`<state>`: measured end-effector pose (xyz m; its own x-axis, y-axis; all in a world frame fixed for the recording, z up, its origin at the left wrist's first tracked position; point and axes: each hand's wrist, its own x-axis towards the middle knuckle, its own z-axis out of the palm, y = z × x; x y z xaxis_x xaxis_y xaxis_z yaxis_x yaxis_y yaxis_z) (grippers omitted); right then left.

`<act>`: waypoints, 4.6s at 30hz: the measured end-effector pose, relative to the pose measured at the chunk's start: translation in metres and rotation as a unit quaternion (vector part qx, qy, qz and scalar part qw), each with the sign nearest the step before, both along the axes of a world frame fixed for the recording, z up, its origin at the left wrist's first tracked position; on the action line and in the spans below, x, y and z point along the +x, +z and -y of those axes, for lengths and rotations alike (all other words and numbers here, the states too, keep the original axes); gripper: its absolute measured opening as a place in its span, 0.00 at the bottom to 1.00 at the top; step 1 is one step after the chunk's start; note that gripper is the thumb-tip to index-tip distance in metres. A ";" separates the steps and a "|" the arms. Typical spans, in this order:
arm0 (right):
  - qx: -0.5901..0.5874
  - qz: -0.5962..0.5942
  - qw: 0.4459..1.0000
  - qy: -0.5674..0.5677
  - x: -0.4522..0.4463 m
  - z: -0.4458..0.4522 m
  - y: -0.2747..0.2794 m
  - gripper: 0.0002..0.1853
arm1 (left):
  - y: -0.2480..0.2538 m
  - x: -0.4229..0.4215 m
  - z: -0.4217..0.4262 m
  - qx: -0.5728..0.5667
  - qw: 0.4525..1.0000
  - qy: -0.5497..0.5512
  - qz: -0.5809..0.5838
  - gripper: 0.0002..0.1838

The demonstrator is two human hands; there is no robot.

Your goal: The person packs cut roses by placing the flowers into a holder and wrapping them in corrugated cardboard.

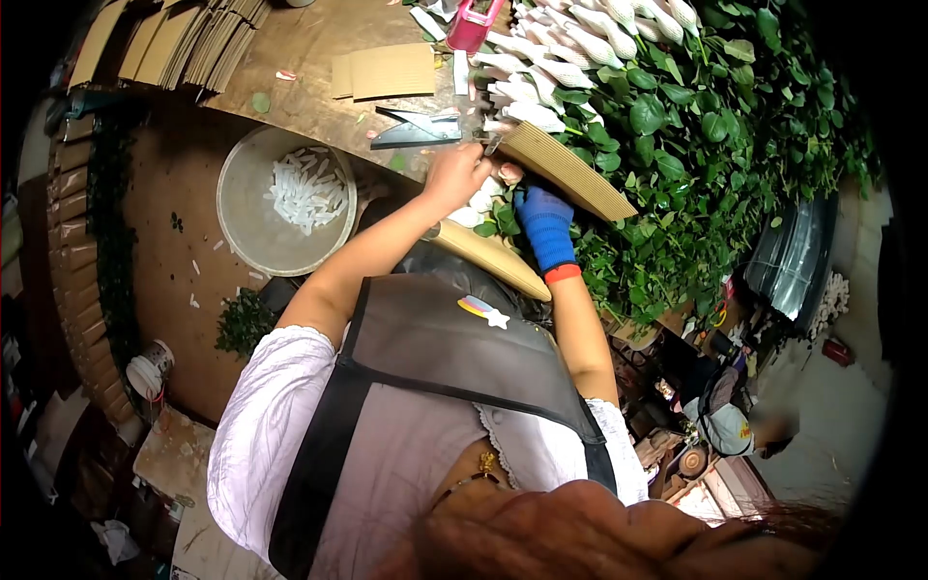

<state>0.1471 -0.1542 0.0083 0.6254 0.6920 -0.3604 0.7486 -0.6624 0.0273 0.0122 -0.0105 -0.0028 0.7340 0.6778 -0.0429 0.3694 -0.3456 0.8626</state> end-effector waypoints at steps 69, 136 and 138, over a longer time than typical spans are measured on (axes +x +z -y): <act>-0.094 -0.185 0.969 0.136 -0.048 -0.010 0.044 0.16 | -0.013 -0.073 0.005 -0.507 0.862 0.021 0.013 0.13; -0.001 -0.145 0.974 0.175 -0.031 -0.010 0.031 0.12 | -0.016 -0.027 -0.025 -0.011 0.962 -0.252 -0.101 0.42; 0.010 -0.118 0.987 0.112 -0.028 -0.009 0.049 0.13 | -0.021 -0.032 -0.023 0.034 0.966 -0.246 -0.071 0.41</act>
<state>0.1188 -0.1450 0.0571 0.3565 0.8120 -0.4622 0.8598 -0.4787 -0.1777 -0.0202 0.0122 -0.0238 0.9579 0.2535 -0.1350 0.2595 -0.5628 0.7848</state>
